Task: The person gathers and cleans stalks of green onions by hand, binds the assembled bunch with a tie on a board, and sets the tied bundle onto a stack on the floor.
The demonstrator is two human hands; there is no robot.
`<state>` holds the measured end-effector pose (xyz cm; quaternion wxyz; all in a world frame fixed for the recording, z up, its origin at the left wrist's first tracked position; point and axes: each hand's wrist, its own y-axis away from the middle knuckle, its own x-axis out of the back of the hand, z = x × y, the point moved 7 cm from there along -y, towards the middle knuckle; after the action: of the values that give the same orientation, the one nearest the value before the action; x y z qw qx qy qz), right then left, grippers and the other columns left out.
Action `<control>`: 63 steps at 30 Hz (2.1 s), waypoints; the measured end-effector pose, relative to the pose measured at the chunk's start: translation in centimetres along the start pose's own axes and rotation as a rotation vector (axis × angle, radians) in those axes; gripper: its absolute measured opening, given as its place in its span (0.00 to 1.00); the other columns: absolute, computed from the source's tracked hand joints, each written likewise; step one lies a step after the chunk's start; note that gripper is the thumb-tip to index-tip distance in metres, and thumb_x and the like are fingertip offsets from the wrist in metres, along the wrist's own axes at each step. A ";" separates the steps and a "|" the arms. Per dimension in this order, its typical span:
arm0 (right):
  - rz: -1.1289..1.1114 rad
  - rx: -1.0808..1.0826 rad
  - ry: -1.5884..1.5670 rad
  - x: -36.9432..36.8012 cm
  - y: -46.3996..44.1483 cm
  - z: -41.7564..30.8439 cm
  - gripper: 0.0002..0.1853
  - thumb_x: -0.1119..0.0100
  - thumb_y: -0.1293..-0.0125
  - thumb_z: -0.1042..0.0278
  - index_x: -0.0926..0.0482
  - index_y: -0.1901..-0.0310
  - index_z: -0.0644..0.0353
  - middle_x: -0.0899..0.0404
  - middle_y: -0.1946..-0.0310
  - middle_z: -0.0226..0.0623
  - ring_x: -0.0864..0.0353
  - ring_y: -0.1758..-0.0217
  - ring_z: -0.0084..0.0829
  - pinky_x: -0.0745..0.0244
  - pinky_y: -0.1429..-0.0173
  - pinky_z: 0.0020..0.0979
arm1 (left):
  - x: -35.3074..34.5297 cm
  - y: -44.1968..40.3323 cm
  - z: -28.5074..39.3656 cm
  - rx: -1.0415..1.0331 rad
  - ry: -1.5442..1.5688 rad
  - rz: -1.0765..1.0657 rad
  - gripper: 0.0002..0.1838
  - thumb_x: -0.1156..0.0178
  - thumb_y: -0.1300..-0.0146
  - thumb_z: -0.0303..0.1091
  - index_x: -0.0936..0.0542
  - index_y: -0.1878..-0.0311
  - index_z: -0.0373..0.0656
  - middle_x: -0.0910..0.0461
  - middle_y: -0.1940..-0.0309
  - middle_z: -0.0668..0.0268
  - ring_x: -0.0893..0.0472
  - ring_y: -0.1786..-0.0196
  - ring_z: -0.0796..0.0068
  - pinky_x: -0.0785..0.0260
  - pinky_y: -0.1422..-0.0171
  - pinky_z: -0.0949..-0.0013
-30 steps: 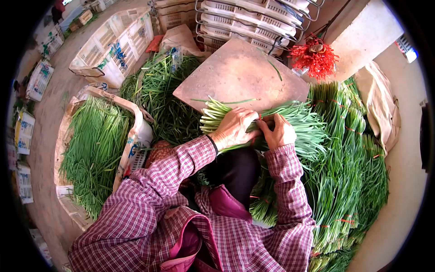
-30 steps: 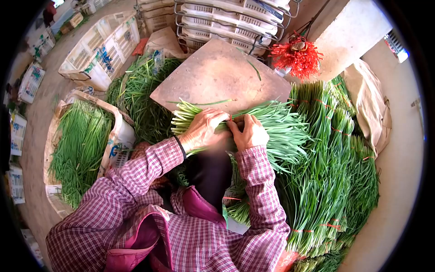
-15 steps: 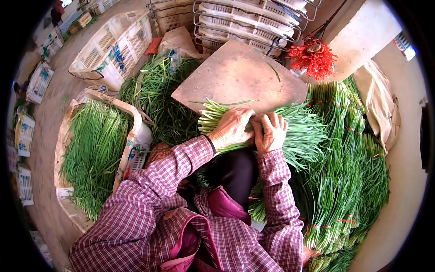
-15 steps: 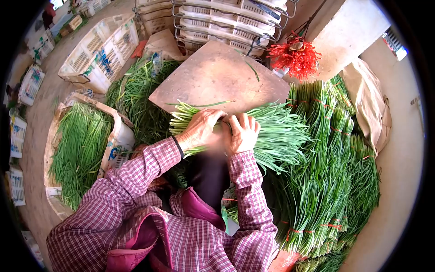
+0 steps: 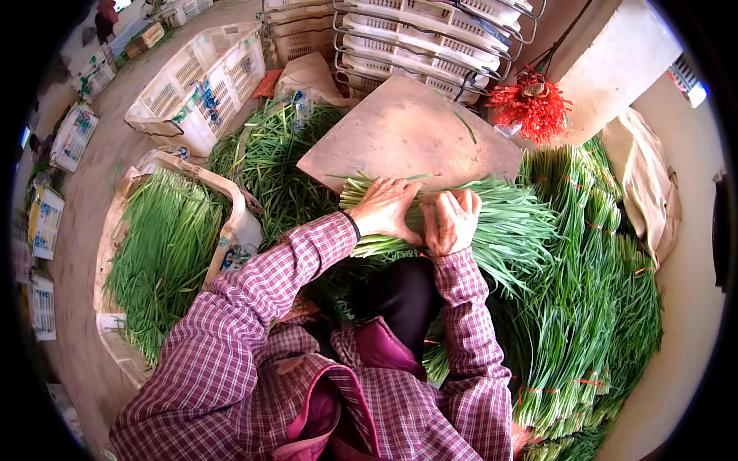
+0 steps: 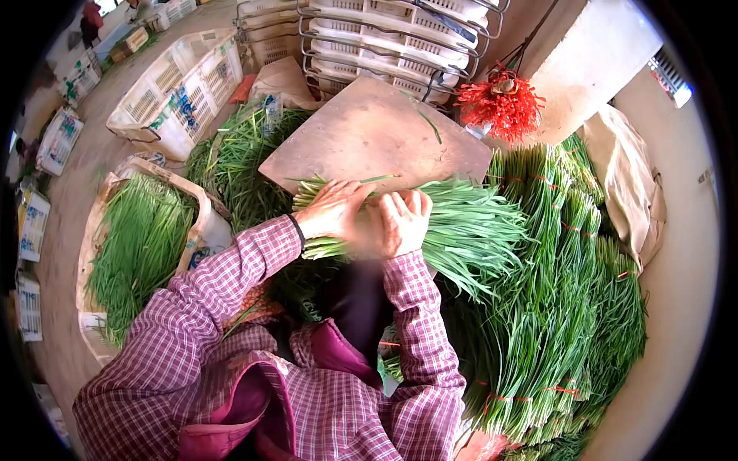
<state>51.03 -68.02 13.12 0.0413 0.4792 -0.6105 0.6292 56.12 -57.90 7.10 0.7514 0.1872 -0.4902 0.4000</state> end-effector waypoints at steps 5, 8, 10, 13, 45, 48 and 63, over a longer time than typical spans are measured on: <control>-0.093 -0.165 -0.092 0.7 0.1 -1.1 0.02 0.42 0.43 0.75 0.23 0.67 0.58 0.21 0.70 0.33 0.24 0.67 0.39 0.27 0.60 0.34 | -0.1 -0.4 0.0 -0.004 -0.018 -0.033 0.46 0.32 0.58 0.40 0.38 0.33 0.38 0.28 0.46 0.48 0.29 0.40 0.51 0.40 0.35 0.54; -0.101 -0.426 -0.287 -0.9 1.3 1.4 0.01 0.42 0.38 0.72 0.24 0.65 0.57 0.20 0.69 0.33 0.21 0.71 0.33 0.26 0.65 0.31 | 0.4 -0.2 0.1 0.025 0.027 -0.060 0.52 0.30 0.60 0.43 0.41 0.30 0.38 0.31 0.40 0.46 0.33 0.35 0.51 0.43 0.32 0.52; -0.017 -0.610 -0.602 -2.1 1.9 2.6 0.04 0.43 0.33 0.69 0.26 0.65 0.55 0.20 0.70 0.32 0.23 0.76 0.25 0.27 0.67 0.27 | 1.4 0.2 0.5 -0.011 0.023 -0.082 0.54 0.28 0.60 0.44 0.43 0.29 0.37 0.33 0.38 0.45 0.34 0.34 0.51 0.44 0.30 0.51; 0.131 -0.907 -1.082 -2.5 3.9 3.9 0.03 0.45 0.31 0.70 0.29 0.62 0.57 0.21 0.70 0.30 0.26 0.75 0.19 0.29 0.70 0.23 | 5.0 1.4 1.1 -0.122 0.094 -0.049 0.59 0.25 0.60 0.51 0.46 0.27 0.40 0.38 0.33 0.45 0.37 0.30 0.52 0.48 0.26 0.47; 0.042 -0.484 -1.511 6.0 -8.0 -1.8 0.03 0.49 0.29 0.70 0.30 0.58 0.57 0.26 0.72 0.30 0.30 0.75 0.19 0.29 0.73 0.22 | 20.9 0.9 3.3 -0.299 1.371 0.230 0.38 0.26 0.59 0.41 0.27 0.41 0.39 0.21 0.51 0.62 0.23 0.47 0.68 0.32 0.37 0.65; 0.070 -0.398 -1.425 7.5 -10.5 -0.5 0.03 0.48 0.29 0.69 0.30 0.58 0.57 0.26 0.72 0.30 0.29 0.77 0.20 0.28 0.72 0.23 | 23.5 -0.6 5.5 -0.396 1.270 0.166 0.37 0.28 0.57 0.36 0.28 0.41 0.39 0.21 0.48 0.62 0.23 0.44 0.69 0.35 0.34 0.66; 0.116 -0.675 -1.297 -6.6 0.0 7.3 0.06 0.44 0.31 0.67 0.29 0.60 0.59 0.25 0.71 0.30 0.28 0.73 0.20 0.30 0.66 0.21 | 5.5 -1.9 -4.4 0.027 0.950 0.202 0.48 0.25 0.54 0.47 0.37 0.33 0.37 0.32 0.39 0.53 0.33 0.35 0.63 0.37 0.31 0.61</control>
<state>58.54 -70.40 7.31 -0.2165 0.6835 -0.6971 -0.0022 61.31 -53.78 10.19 0.8470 -0.0551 -0.1036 0.5184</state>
